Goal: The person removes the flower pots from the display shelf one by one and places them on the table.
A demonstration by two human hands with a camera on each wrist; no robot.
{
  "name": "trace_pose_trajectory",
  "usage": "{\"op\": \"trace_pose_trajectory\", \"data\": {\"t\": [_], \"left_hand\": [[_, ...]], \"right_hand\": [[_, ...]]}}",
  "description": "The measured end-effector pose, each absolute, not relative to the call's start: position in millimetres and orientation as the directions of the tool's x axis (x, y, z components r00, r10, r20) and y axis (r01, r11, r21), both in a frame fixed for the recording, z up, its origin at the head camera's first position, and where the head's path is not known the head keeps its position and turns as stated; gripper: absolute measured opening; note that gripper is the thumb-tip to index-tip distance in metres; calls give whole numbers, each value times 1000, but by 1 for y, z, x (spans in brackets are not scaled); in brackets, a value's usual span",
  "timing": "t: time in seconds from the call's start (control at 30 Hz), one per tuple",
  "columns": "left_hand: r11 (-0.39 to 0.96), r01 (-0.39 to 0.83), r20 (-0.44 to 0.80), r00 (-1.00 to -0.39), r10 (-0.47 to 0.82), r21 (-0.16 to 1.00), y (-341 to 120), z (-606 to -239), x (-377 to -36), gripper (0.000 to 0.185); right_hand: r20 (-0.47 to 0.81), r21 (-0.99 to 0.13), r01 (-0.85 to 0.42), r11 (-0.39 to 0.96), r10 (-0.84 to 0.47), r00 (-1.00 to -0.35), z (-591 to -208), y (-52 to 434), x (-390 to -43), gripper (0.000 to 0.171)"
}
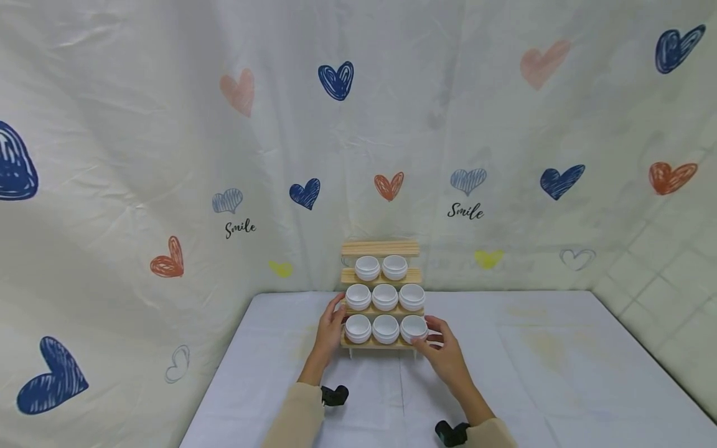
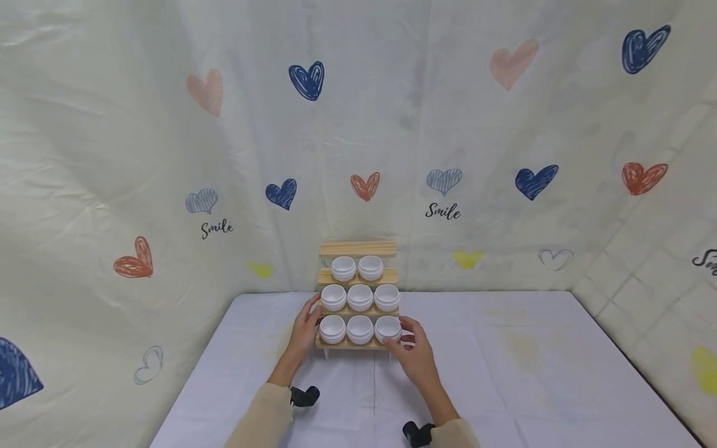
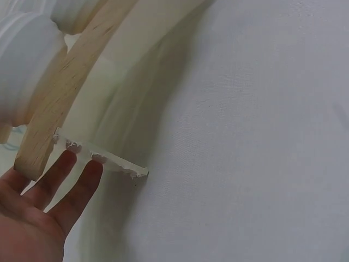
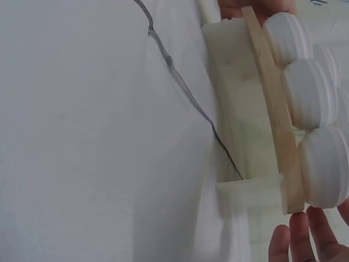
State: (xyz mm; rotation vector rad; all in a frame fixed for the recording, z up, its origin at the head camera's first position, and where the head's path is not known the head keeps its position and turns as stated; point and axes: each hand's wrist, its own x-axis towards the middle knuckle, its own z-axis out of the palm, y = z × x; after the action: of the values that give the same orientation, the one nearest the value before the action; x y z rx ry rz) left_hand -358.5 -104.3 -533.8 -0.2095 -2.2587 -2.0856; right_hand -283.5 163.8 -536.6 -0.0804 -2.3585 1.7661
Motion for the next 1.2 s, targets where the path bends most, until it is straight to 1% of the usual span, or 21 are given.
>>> {"op": "trace_pose_trajectory", "data": {"t": [0.17,0.27,0.33,0.6,0.9,1.03,1.2], "left_hand": [[76,157,154,-987,47,985,-104,-552,-372,46],[85,166,163,-985,50,982,-104,-557,-375,45],[93,176,171,-984,57,980,-104,-558,-376,45],[74,145,140,-988,71,987,-105,-560,-377,48],[85,155,148,-986,80,984,-104,-563,-380,49],[80,158,151,-985,84,984,-105,-560,-378,48],[59,158,153,-985,83,986,-105,-563,-376,49]], "right_hand": [[141,-952,-93,291,148,-979,-541,164,-290,67],[158,-951,-112,289,139,-978,-542,166,-293,67],[163,-951,-120,286,131,-978,-543,167,-294,67],[172,-950,-132,283,119,-978,-546,169,-299,67],[194,-944,-153,291,118,-974,-549,167,-303,67],[194,-948,-159,275,109,-975,-534,163,-296,65],[200,-952,-162,261,125,-972,-544,164,-300,65]]}}
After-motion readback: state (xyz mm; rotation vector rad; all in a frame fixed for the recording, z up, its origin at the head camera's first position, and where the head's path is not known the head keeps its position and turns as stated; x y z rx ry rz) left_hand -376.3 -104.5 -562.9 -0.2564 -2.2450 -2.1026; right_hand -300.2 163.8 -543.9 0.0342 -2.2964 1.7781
